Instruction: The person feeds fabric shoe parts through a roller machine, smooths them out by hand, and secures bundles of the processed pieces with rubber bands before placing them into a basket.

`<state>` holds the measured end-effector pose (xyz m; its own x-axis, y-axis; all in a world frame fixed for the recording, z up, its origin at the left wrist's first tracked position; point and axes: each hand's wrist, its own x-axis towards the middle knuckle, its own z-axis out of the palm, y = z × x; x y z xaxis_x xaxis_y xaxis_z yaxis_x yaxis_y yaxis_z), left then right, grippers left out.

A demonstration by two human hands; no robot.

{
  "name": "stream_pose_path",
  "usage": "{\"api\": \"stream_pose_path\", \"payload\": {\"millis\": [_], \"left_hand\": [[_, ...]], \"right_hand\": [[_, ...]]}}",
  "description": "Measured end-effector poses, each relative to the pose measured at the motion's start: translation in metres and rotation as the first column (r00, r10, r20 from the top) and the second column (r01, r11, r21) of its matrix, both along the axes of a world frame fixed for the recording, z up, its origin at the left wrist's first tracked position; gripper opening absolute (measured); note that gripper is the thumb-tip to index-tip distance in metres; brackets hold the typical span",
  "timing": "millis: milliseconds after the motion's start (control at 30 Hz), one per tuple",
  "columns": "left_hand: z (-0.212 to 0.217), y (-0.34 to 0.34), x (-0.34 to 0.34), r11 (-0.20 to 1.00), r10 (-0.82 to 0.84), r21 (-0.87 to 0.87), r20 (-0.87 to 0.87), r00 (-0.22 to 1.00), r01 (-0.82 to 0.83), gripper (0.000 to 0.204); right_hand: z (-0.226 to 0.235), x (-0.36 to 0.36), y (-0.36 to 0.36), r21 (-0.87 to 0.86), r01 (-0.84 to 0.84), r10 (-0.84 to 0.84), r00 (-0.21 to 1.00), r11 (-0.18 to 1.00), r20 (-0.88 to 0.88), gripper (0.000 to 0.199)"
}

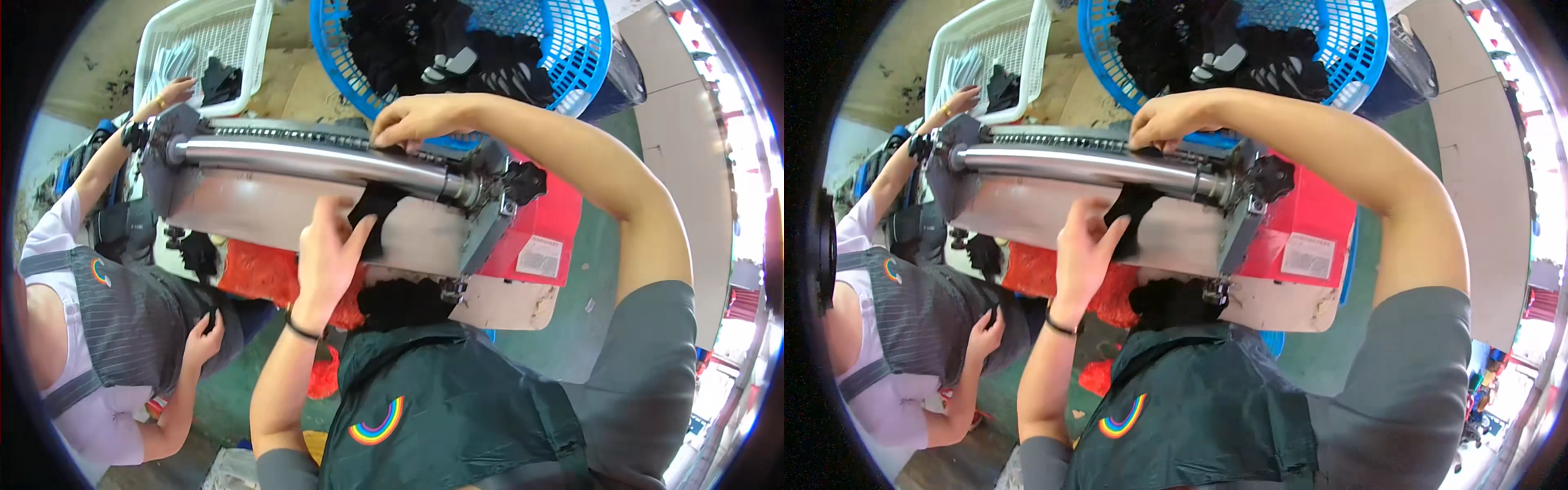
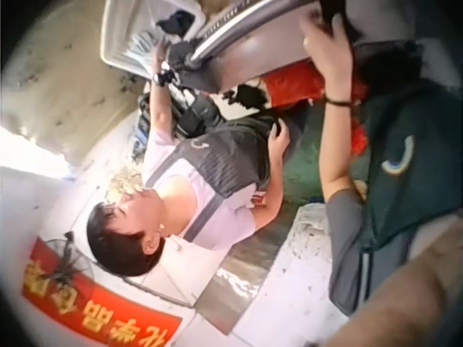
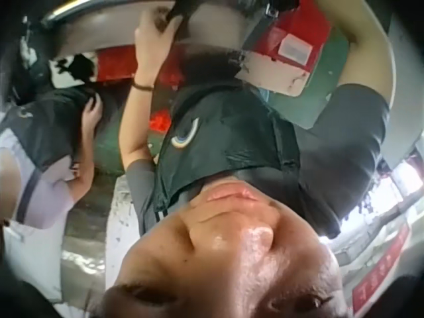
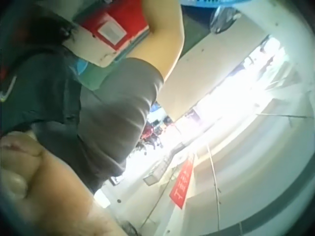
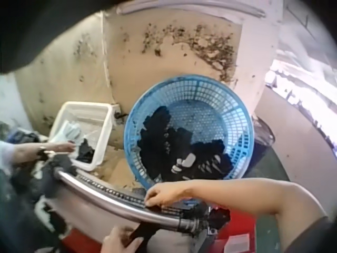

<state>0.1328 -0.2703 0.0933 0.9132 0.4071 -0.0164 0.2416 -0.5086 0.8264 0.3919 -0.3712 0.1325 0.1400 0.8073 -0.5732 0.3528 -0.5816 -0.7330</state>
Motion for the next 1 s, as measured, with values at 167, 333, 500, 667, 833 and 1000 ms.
{"api": "stream_pose_path", "payload": {"millis": [167, 333, 500, 667, 833, 1000], "left_hand": [[-0.014, -0.016, -0.07, 0.962, 0.106, -0.269, 0.23, 0.967, -0.042, 0.03], [-0.053, -0.036, -0.12, 0.951, 0.076, -0.303, 0.015, 0.997, -0.068, 0.019], [-0.088, -0.049, -0.142, 0.903, 0.032, -0.422, -0.116, 0.993, -0.079, 0.019], [-0.088, -0.052, -0.138, 0.904, -0.028, -0.425, -0.135, 0.99, -0.032, 0.02], [-0.108, -0.056, -0.138, 0.96, -0.117, -0.264, -0.072, 0.991, 0.094, 0.022], [-0.116, -0.078, -0.12, 0.954, -0.256, -0.169, -0.021, 0.966, 0.249, 0.03]], "right_hand": [[0.028, 0.016, 0.0, 0.377, -0.103, -0.096, 0.876, 0.92, 0.473, 0.024], [0.084, 0.041, -0.02, 0.607, 0.002, -0.437, 0.696, 0.795, 0.57, 0.024], [0.083, 0.099, -0.058, 0.839, 0.501, -0.924, 0.383, 0.211, 0.003, 0.018], [-0.023, 0.128, -0.089, 0.501, 0.825, -0.947, 0.319, 0.264, -0.026, 0.023], [-0.015, 0.108, -0.126, 0.622, 0.579, -0.847, 0.419, 0.527, 0.327, 0.03], [0.034, 0.075, -0.162, 0.548, 0.763, -0.921, 0.386, 0.344, 0.041, 0.027]]}}
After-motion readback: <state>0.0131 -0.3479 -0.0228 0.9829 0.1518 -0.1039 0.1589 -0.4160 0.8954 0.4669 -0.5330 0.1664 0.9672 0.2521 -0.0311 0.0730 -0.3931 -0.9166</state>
